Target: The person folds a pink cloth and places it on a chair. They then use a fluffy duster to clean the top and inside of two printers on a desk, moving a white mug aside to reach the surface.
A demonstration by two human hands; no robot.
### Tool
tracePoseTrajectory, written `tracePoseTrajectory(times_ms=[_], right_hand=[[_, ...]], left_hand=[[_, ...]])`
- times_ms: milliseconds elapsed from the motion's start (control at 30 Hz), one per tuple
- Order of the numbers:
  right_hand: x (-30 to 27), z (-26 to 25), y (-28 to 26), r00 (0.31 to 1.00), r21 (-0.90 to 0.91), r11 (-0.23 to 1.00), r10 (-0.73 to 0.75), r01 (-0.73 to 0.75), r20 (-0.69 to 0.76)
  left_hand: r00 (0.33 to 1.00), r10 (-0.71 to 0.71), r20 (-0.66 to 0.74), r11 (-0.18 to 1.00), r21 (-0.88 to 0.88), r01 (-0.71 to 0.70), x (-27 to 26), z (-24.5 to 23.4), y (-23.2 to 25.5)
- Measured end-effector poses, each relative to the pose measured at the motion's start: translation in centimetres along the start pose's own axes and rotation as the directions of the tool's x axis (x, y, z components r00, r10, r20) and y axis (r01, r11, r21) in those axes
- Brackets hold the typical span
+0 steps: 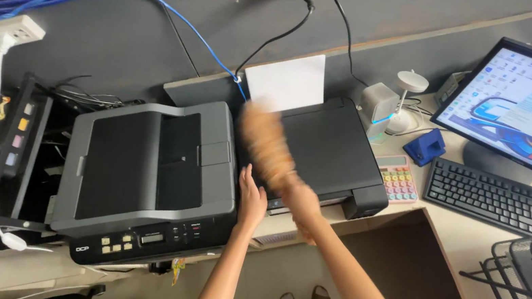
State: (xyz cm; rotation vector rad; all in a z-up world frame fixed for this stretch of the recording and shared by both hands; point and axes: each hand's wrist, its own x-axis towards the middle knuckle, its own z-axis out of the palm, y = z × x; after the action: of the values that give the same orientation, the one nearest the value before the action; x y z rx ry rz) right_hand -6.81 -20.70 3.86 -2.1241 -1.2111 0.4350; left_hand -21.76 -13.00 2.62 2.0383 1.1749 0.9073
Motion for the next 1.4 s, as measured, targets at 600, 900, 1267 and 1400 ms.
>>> tracePoseTrajectory(times_ms=[600, 900, 1267, 1400], right_hand=[[5.0, -0.3, 18.1, 0.993, -0.304, 0.951, 0.077, -0.047, 0.085], [-0.8, -10.3, 10.9, 0.999, -0.236, 0.971, 0.038, -0.045, -0.036], [-4.3, -10.2, 12.8, 0.989, -0.145, 0.987, -0.085, 0.067, -0.124], [-4.7, -10.4, 11.7, 0.996, -0.175, 0.982, -0.079, 0.070, -0.045]], left_hand=[[0.952, 0.080, 0.297, 0.966, 0.211, -0.147, 1.8, 3.8, 1.3], [0.890, 0.021, 0.455, 0.919, 0.343, -0.197, 1.5, 9.5, 5.7], [0.902, 0.050, 0.429, 0.912, 0.349, -0.217, 1.2, 10.2, 5.0], [0.900, 0.039, 0.435, 0.921, 0.333, -0.201, 1.3, 10.0, 5.1]])
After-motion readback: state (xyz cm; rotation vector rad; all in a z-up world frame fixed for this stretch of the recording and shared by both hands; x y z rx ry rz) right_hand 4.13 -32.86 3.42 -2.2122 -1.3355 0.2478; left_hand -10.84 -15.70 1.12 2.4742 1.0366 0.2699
